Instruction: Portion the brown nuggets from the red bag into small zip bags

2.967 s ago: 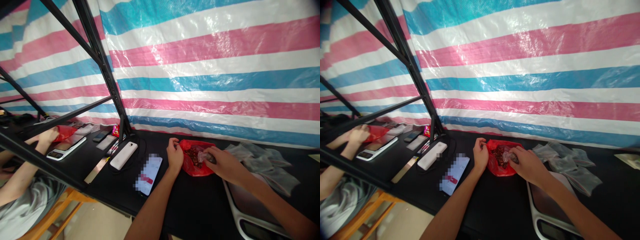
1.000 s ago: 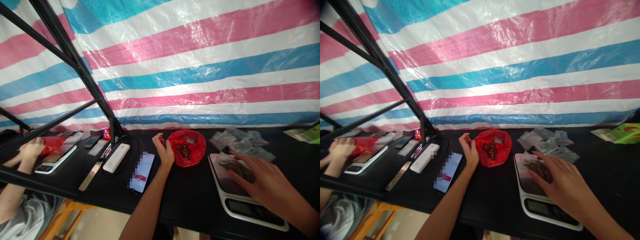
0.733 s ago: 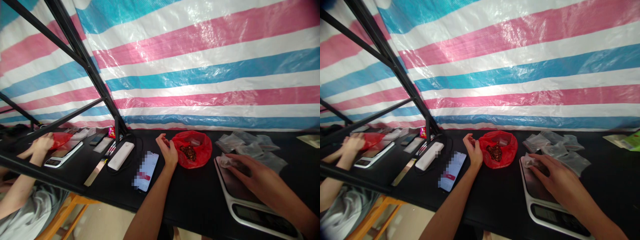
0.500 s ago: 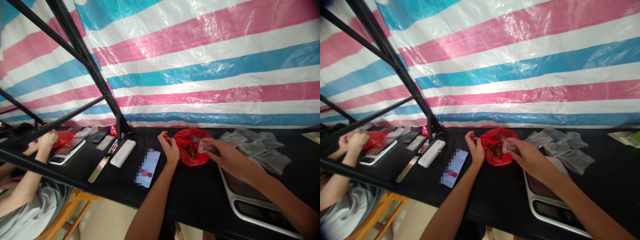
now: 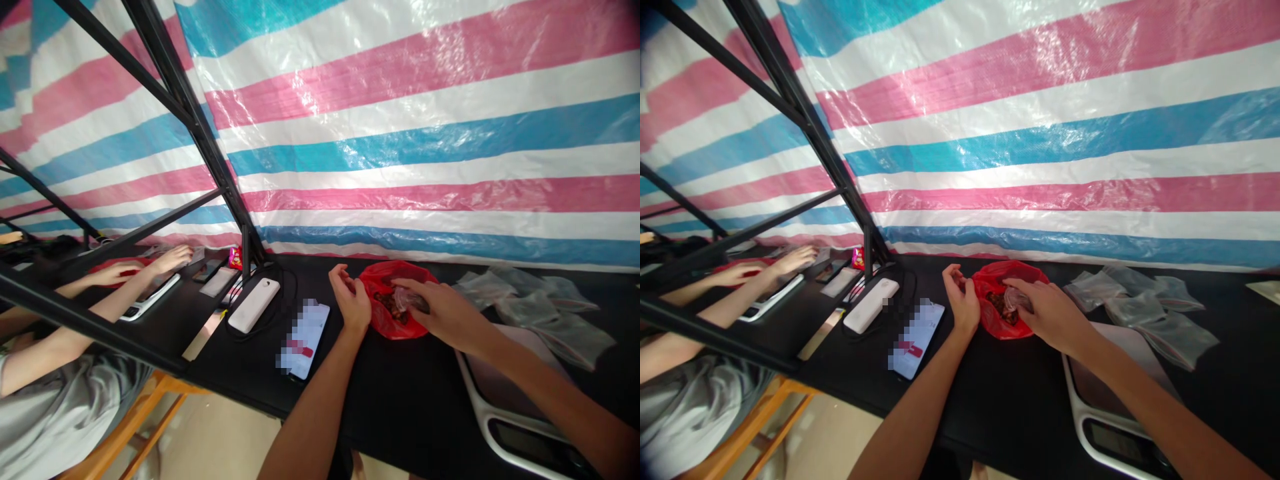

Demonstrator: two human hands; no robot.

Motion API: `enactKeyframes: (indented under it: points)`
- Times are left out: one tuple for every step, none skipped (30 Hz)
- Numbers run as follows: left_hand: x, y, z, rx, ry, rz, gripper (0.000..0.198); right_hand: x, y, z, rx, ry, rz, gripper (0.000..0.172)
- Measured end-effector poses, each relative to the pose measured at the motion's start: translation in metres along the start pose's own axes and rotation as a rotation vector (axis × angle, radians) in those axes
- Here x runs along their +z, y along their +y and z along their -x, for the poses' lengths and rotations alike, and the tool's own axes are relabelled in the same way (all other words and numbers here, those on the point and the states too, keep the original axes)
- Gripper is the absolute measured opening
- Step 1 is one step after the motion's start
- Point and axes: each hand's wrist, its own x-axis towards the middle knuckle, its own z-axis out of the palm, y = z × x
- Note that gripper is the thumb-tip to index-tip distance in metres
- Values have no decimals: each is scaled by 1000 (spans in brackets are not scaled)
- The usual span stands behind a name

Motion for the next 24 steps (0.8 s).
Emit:
enactKeyframes:
  points:
    - [0,0,0,-3,-1,-1,37,0,0,0,12,9,-2,53]
    - [0,0,0,-5,0,-1,38,-1,0,1,25,13,-9,50]
    - [0,0,0,-6,1,-1,38,-3,1,3,40,16,-22,48]
    - [0,0,0,-10,3,1,38,-5,2,6,56,21,-41,46]
    - [0,-1,0,-14,6,4,38,-7,4,10,72,27,-72,44]
    - [0,-1,0,-18,11,6,38,-9,6,16,93,45,-108,43]
    - [0,-2,0,-21,15,9,38,-12,10,24,120,64,-142,42]
    - [0,-2,0,-24,18,13,38,-14,16,34,149,88,-180,43]
    - [0,-2,0,-26,17,19,38,-15,23,46,190,126,-205,44]
    - [0,-2,0,-27,15,25,38,-15,30,59,227,125,-214,46]
    - [0,-2,0,-27,12,29,37,-15,39,72,258,148,-203,49]
    - [1,-2,0,-27,9,32,38,-14,47,85,293,165,-179,52]
    - [1,-2,0,-28,7,34,38,-13,54,97,322,172,-162,55]
    - [1,-2,0,-28,5,34,38,-13,60,108,334,174,-133,55]
    - [2,-2,0,-27,5,33,39,-12,65,117,328,180,-106,56]
    - [2,-2,0,-27,5,31,39,-13,68,123,312,184,-92,58]
    - [2,-2,0,-24,5,27,39,-15,69,128,290,195,-88,60]
    - [1,-2,0,-17,10,17,39,-18,68,130,270,215,-99,62]
    - [0,-1,0,2,15,-1,39,-21,68,130,258,246,-125,63]
    - [-1,1,0,38,17,-28,39,-25,67,130,259,287,-160,62]
    - [-4,4,0,96,8,-60,39,-29,67,129,276,341,-193,59]
    - [-6,9,1,173,-17,-97,38,-32,68,129,305,405,-218,55]
    - [-8,15,1,273,-66,-136,38,-34,70,129,350,471,-234,51]
    - [-11,22,2,376,-151,-166,35,-34,74,131,411,538,-238,46]
